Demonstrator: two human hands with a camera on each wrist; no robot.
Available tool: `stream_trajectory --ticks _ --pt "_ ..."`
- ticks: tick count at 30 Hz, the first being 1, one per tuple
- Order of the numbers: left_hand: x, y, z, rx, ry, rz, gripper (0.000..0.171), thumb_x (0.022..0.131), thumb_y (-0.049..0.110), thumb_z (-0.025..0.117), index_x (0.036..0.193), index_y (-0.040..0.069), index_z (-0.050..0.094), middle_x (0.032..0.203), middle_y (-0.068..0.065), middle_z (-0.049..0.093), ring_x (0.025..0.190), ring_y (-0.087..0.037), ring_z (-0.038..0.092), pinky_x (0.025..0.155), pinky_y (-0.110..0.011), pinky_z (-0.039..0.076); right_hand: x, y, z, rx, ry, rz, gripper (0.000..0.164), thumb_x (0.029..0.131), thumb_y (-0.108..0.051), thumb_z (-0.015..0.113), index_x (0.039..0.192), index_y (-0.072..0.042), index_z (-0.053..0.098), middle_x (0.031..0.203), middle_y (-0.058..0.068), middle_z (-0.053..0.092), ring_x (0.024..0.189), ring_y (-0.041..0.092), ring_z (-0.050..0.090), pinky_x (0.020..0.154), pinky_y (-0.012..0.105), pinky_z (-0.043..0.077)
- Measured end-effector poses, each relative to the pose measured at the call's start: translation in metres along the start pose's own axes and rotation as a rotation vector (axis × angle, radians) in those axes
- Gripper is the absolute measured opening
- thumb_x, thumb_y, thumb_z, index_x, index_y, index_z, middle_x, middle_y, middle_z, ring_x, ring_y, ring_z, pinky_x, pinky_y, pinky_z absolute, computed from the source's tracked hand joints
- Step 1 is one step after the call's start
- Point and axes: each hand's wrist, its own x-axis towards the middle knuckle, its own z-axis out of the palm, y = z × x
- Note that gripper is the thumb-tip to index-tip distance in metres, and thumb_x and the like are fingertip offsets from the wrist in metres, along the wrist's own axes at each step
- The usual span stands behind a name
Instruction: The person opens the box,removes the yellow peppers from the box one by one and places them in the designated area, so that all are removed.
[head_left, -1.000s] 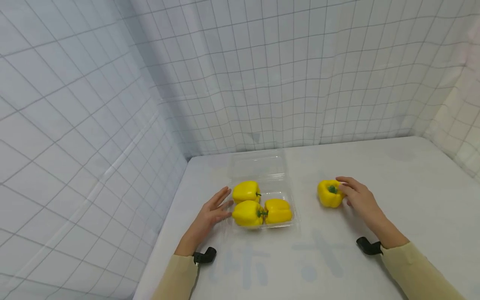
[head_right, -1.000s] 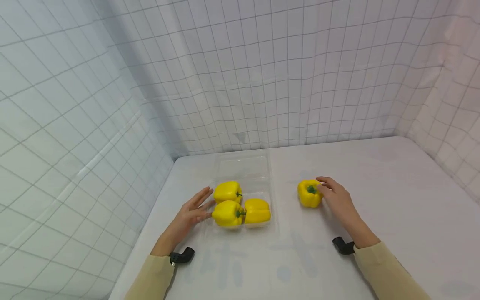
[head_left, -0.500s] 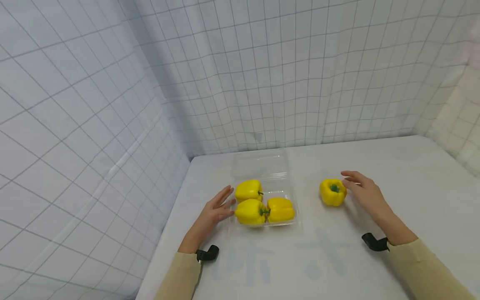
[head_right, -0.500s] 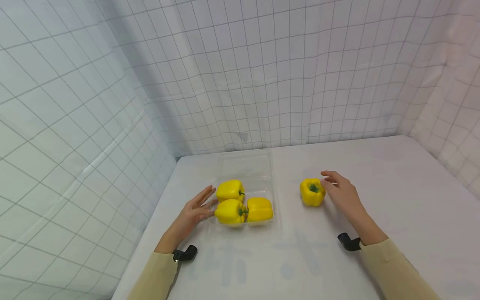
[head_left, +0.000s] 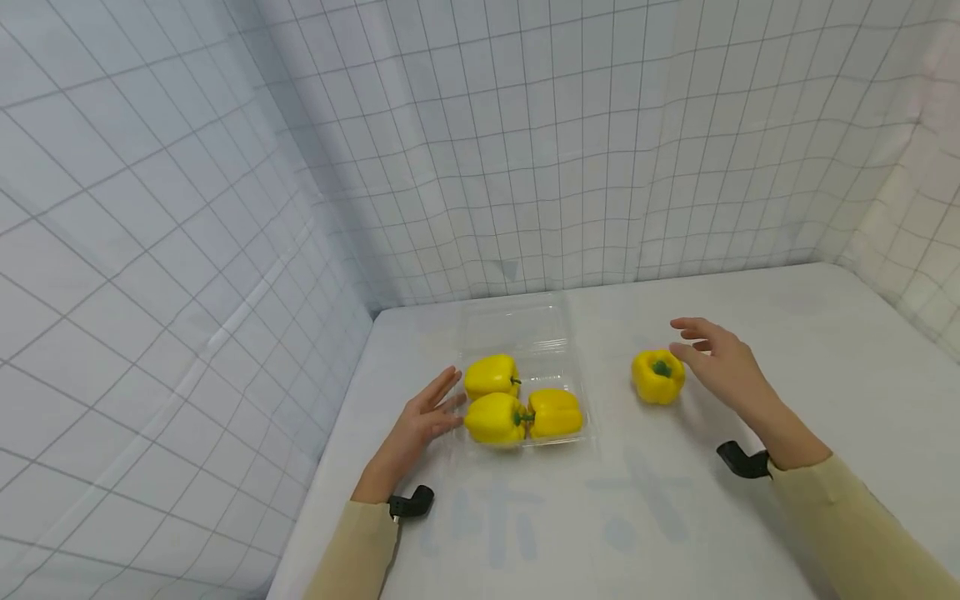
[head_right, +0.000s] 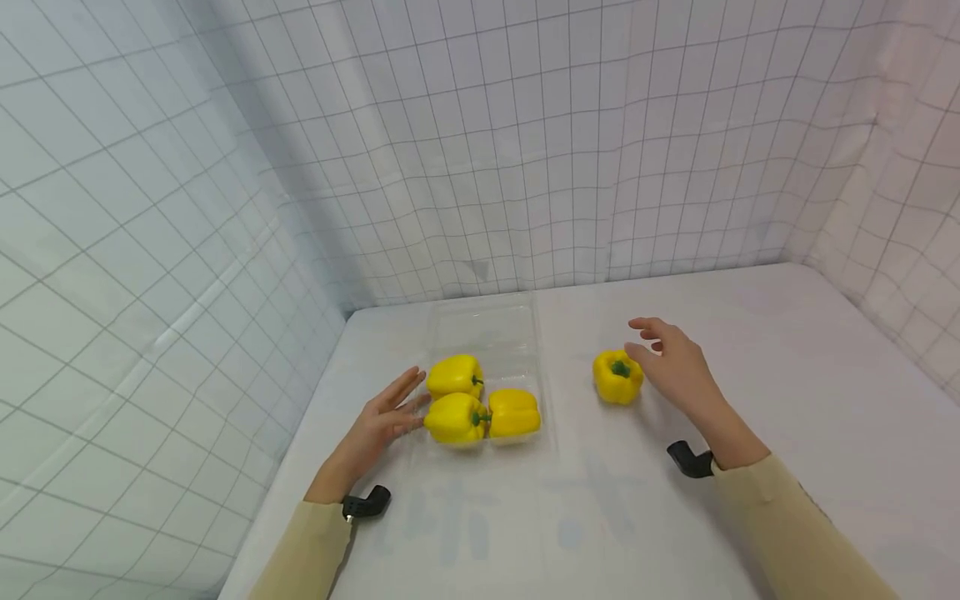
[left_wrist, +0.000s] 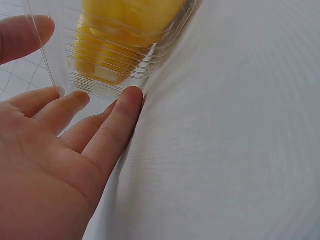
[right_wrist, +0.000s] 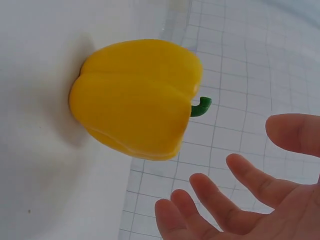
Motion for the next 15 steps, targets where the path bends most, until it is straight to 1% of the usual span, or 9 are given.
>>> stream_trajectory --ticks 4,9,15 --pt "0.001 0.001 0.0 -0.011 0.002 -0.001 0.074 0.099 0.001 0.054 0.162 0.021 0.021 0.164 0.005 0.026 0.145 -0.027 0.036 0.108 -0.044 0.042 0.001 -0.008 -0.003 -0.018 0.001 -0.016 0.058 0.104 -0.043 0.05 0.151 -0.011 0.042 0.146 0.026 0.046 0.13 0.047 0.042 0.094 0.066 0.043" --pt "0.001 0.002 0.0 -0.013 0.011 -0.019 0.074 0.099 0.003 0.055 0.162 0.023 0.023 0.163 0.007 0.027 0.144 -0.024 0.037 0.108 -0.044 0.041 0.003 -0.017 -0.004 -0.027 0.005 -0.037 0.056 0.104 -0.041 0.051 0.15 -0.011 0.044 0.145 0.026 0.047 0.13 0.047 0.043 0.096 0.066 0.042" --pt "0.001 0.0 0.0 -0.009 0.003 -0.01 0.074 0.099 0.002 0.055 0.162 0.021 0.021 0.165 0.003 0.024 0.146 -0.029 0.034 0.108 -0.044 0.041 0.006 -0.025 -0.002 -0.024 -0.016 -0.045 0.056 0.103 -0.042 0.052 0.15 -0.012 0.045 0.145 0.023 0.047 0.13 0.046 0.043 0.097 0.066 0.041"
